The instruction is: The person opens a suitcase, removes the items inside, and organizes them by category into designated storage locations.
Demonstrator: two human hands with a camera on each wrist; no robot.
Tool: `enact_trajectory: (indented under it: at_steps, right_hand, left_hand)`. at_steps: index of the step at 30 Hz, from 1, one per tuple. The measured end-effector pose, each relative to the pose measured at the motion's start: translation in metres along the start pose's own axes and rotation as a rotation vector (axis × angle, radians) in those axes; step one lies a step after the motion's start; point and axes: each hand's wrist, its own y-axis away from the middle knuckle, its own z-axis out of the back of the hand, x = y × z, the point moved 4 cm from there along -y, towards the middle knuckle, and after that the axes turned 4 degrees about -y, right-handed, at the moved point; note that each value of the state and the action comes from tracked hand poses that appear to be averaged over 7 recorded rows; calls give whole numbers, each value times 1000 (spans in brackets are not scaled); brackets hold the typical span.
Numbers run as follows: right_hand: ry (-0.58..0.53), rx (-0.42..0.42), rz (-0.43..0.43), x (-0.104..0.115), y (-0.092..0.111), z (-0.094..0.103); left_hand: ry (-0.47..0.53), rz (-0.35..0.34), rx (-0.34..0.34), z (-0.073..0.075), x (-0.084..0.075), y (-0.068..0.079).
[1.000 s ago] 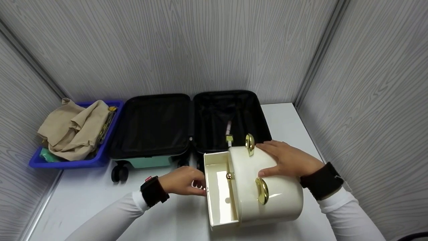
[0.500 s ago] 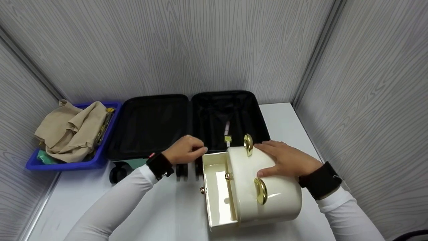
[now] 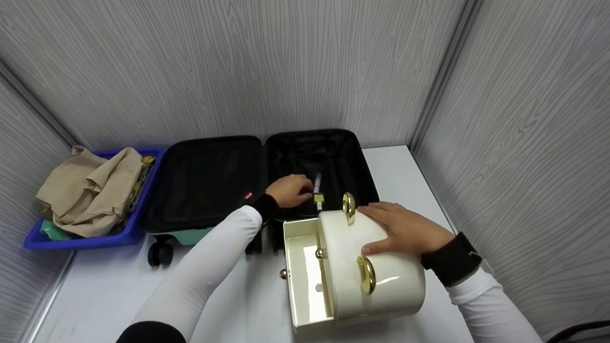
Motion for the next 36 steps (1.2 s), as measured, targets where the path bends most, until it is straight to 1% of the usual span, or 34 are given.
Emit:
enact_trajectory:
  at_steps: [2,5,11,14,18,20,23,26,28,30,33,36]
  right_hand:
    - [-2,3,-6,1,1,0]
    - [-7,8,-21,3,3,0]
    - [-11,19,-27,8,8,-2]
    - [-12,20,-34,10,10,-2]
    - [-8,12,-32,13,11,-2]
    - [-9,6,-28,15,13,-3]
    - [-6,-1,-22,19,17,-5]
    - [-8,-11,-23,21,20,-6]
    - [-8,-18,-25,22,22,-5]
    - [-7,-19,-28,22,22,-6]
    - [-7,-17,-33,23,22,-7]
    - [-10,-11,-37,24,23,-8]
  left_hand:
    - [-11,13,41,-8,0,-5]
    - [-2,13,95,-17,-1,-9]
    - [28,3,179,-30,-7,-9]
    - [26,-17,210,-33,-11,-10]
    - [37,-44,273,-35,-13,-11]
    - [56,-43,301,-36,-13,-10]
    - [90,-31,330,-33,-16,-5]
    - [111,-22,328,-24,-19,-4]
    - [127,-12,307,-17,-21,-7]
    - [112,-3,279,-11,-24,-10]
    - [83,21,258,-7,-28,-14]
    - [81,21,265,-6,-35,-16]
